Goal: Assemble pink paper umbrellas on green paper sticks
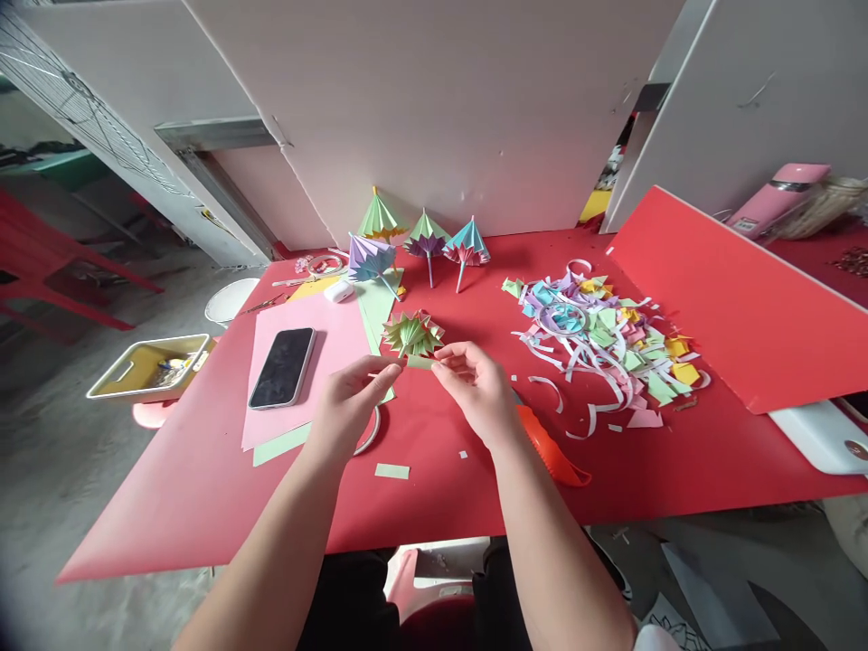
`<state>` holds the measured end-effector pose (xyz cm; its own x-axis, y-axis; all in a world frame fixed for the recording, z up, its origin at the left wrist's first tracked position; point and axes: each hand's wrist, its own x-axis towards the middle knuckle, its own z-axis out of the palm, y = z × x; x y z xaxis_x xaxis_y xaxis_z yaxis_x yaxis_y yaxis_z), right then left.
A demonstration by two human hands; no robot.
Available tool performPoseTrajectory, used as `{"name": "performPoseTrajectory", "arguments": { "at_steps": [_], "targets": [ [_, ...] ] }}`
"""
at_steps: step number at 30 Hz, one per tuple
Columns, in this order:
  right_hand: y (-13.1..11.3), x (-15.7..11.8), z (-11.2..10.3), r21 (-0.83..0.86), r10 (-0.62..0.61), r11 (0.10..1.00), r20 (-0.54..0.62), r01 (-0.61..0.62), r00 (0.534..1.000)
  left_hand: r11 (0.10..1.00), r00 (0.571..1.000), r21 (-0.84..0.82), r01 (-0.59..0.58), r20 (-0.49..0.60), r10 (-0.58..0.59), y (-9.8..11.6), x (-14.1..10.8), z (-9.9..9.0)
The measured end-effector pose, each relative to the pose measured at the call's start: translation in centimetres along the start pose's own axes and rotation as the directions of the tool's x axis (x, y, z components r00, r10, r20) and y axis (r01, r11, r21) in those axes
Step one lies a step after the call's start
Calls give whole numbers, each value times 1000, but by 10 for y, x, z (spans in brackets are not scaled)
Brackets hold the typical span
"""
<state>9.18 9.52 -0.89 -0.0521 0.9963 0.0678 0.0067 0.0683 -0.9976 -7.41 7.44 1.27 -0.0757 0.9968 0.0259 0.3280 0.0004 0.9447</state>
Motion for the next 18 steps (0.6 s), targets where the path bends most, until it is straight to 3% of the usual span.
{"name": "performPoseTrajectory", "arguments": {
  "at_steps": [6,10,12,18],
  "targets": [
    [-8,-4,0,64,43,997,8,-44,999,999,1000,-31,-6,-30,5,5,-3,7],
    [-7,-2,-10,290,70,946,256,-146,964,988,998,-154,11,-55,-20,7,-5,5],
    [-6,-1,-11,352,62,919,318,-179,946,965,994,-258,34,-96,-61,7,-6,4],
    [-10,-10,17,377,76,919,120,-117,990,935,989,-354,11,-131,-61,5,-8,9]
  ]
}}
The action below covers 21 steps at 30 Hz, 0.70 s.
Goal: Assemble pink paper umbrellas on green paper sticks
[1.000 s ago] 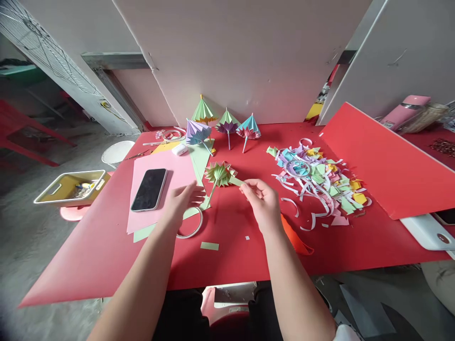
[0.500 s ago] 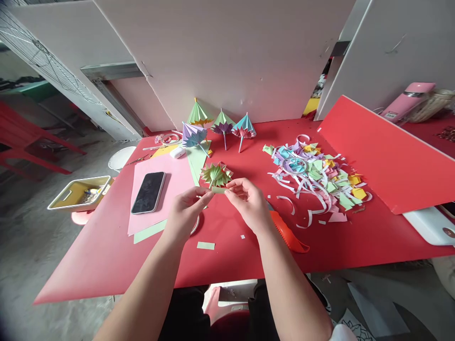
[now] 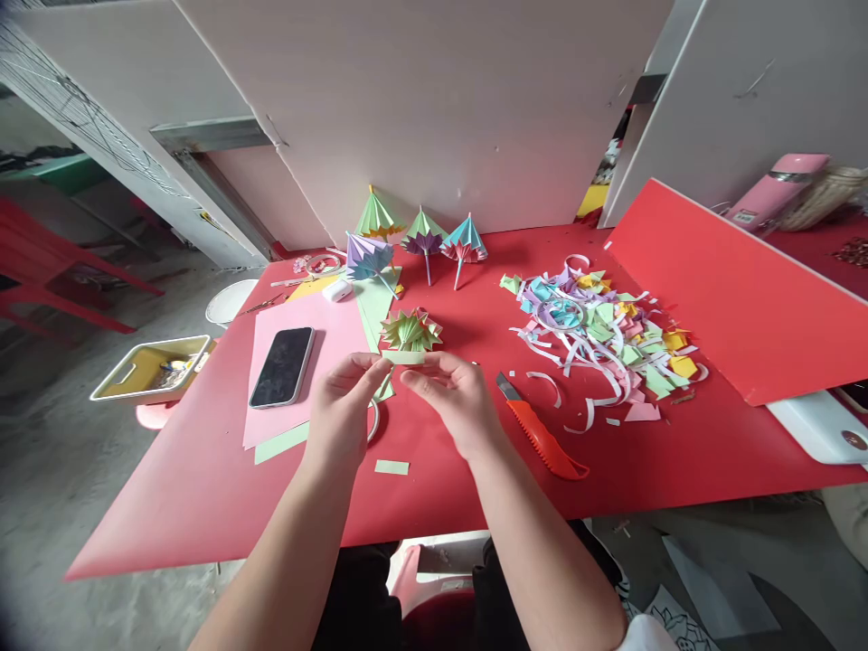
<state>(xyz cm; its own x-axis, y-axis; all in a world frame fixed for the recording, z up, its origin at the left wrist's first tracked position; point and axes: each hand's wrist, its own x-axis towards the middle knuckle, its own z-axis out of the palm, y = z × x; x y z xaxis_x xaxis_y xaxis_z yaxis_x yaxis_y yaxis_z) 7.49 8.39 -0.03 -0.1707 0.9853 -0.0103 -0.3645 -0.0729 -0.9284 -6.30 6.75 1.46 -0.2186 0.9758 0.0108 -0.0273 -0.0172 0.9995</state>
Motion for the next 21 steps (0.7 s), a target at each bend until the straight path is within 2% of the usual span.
{"name": "performPoseTrajectory", "arguments": {
  "at_steps": [4,9,12,15,16,17,18,21],
  "targets": [
    [5,-4,15,31,-63,997,-105,67,993,1000,1000,2,-24,2,24,-2,-2,8],
    [4,-4,13,13,-109,994,-136,111,985,996,998,72,-57,17,56,-1,-4,11],
    [1,0,5,18,-127,991,-220,134,967,978,996,194,-82,-15,86,-1,6,1],
    [0,8,-7,66,-91,991,-316,118,944,954,987,298,-26,-141,71,-9,30,-16],
    [1,11,-10,91,-60,991,-329,95,942,950,991,310,44,-137,-1,-13,40,-20],
    [1,13,-13,115,-26,991,-331,68,943,944,983,283,171,-117,-143,-18,49,-24],
    [3,16,-16,139,8,989,-329,40,944,916,946,234,324,-65,-318,-23,58,-26],
    [8,20,-17,162,54,987,-317,-3,947,861,867,163,481,57,-495,-37,76,-23]
  ]
}}
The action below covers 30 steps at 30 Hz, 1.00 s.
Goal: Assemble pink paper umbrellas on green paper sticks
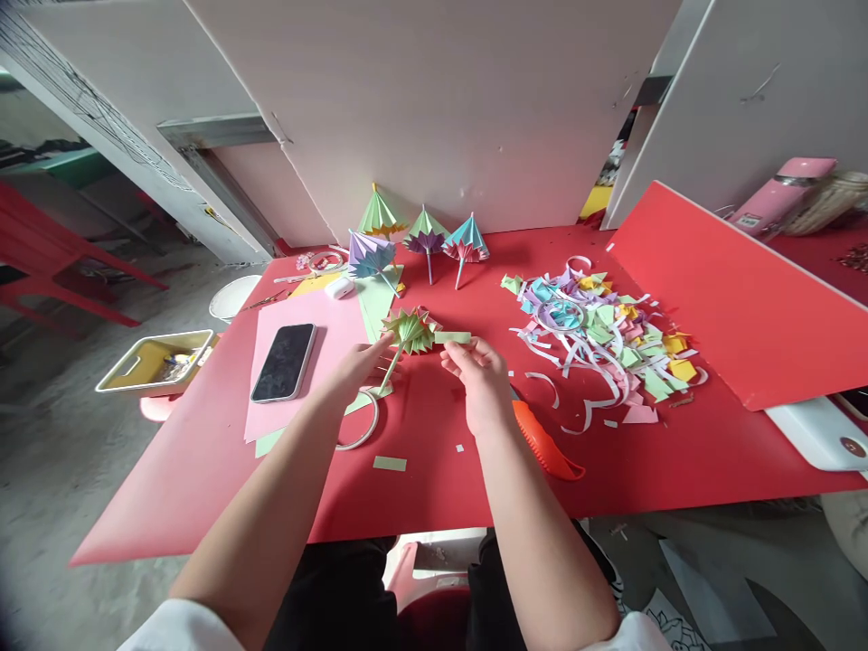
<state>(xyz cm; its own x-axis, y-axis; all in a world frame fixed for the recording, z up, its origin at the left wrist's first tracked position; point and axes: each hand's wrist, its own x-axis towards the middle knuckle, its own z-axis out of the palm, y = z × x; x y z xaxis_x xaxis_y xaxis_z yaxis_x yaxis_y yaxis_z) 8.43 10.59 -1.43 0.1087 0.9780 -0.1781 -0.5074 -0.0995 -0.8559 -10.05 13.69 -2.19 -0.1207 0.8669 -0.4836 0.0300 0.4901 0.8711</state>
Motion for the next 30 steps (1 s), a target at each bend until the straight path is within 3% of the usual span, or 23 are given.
{"name": "performPoseTrajectory", "arguments": {
  "at_steps": [3,8,11,15,20,26,30],
  "targets": [
    [4,1,1,-35,-6,999,16,6,1000,992,995,-121,37,101,-24,-3,8,9],
    [5,0,-2,-34,-52,998,51,53,997,950,985,-311,-31,152,82,-8,-5,21],
    [2,-2,-3,-57,-90,994,129,98,988,917,976,-377,-131,116,187,-10,-23,26],
    [0,-11,2,-134,-48,987,251,84,967,858,954,-456,-237,59,295,-13,-45,30],
    [6,-19,10,-241,-38,961,366,134,930,788,946,-589,-178,117,302,-17,-53,27],
    [18,-25,21,-281,-19,950,383,135,924,796,948,-532,-288,-40,316,-26,-50,20],
    [23,-31,29,-217,-28,968,396,124,918,788,945,-549,-278,-8,328,-28,-55,20]
  ]
}}
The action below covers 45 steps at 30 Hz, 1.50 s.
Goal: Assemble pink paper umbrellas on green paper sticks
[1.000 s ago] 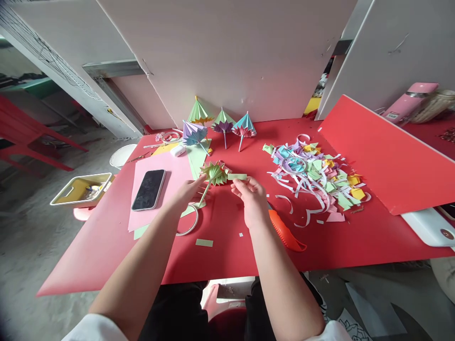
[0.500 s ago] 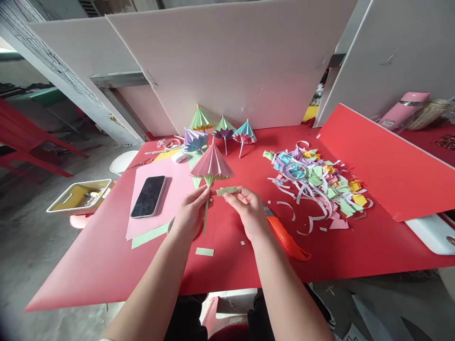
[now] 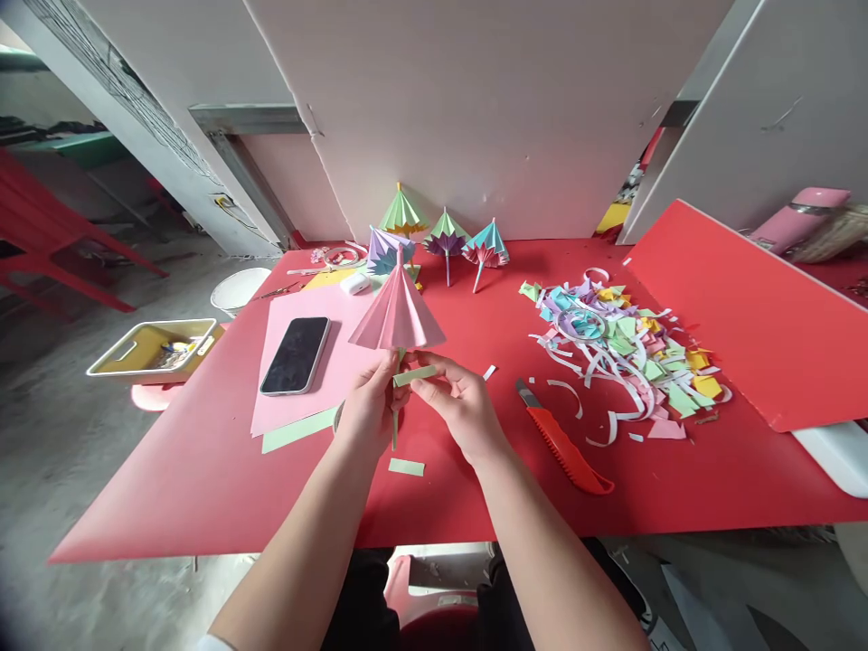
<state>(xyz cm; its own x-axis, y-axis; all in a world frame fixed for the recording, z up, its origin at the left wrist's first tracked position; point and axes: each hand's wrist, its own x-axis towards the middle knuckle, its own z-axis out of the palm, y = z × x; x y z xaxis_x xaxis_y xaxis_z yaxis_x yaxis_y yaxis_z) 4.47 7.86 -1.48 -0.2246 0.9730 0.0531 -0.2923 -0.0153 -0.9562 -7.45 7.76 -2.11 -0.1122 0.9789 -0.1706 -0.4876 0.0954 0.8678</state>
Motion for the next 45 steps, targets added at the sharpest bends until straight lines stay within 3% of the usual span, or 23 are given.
{"name": "performPoseTrajectory", "arguments": {
  "at_steps": [4,11,14,17,18,19,20,21,24,27,32,36,41,45],
  "targets": [
    [0,-2,5,47,4,999,-4,-3,1000,1000,997,13,-10,80,9,-1,-7,3],
    [2,-4,7,55,54,997,-43,-51,998,976,987,217,-14,161,-21,-9,-15,8],
    [4,-4,2,17,25,1000,-63,-24,998,932,965,361,-30,252,-67,4,-15,-3],
    [3,-5,-3,2,2,1000,-40,-2,999,820,942,572,-7,279,-186,33,-11,-30],
    [2,-7,-4,-2,24,1000,0,-24,1000,832,964,555,-8,224,-140,42,-9,-39],
    [1,-8,-5,-8,61,998,55,-61,997,876,993,480,-54,122,-5,51,-7,-47],
    [0,-10,-5,-18,108,994,116,-106,987,923,992,367,-119,14,123,57,-6,-52],
    [-1,-12,-4,-30,154,988,177,-151,972,960,989,244,-139,-12,146,59,-4,-55],
    [1,-17,1,-62,253,968,274,-245,928,1000,984,11,19,178,-21,52,-3,-50],
    [7,-19,7,-73,304,952,292,-296,907,995,972,-46,92,222,-80,37,-3,-37],
    [10,-24,13,-65,339,940,306,-336,890,976,979,-146,161,145,-140,29,-2,-30],
    [4,-26,8,-109,403,914,342,-390,849,959,993,-257,120,36,-115,35,0,-33],
    [-1,-23,1,-55,345,937,286,-344,894,964,996,-266,14,-85,-38,40,-1,-33],
    [2,-21,5,-45,342,939,233,-342,910,972,998,-230,-40,-61,27,41,-6,-31]
  ]
}}
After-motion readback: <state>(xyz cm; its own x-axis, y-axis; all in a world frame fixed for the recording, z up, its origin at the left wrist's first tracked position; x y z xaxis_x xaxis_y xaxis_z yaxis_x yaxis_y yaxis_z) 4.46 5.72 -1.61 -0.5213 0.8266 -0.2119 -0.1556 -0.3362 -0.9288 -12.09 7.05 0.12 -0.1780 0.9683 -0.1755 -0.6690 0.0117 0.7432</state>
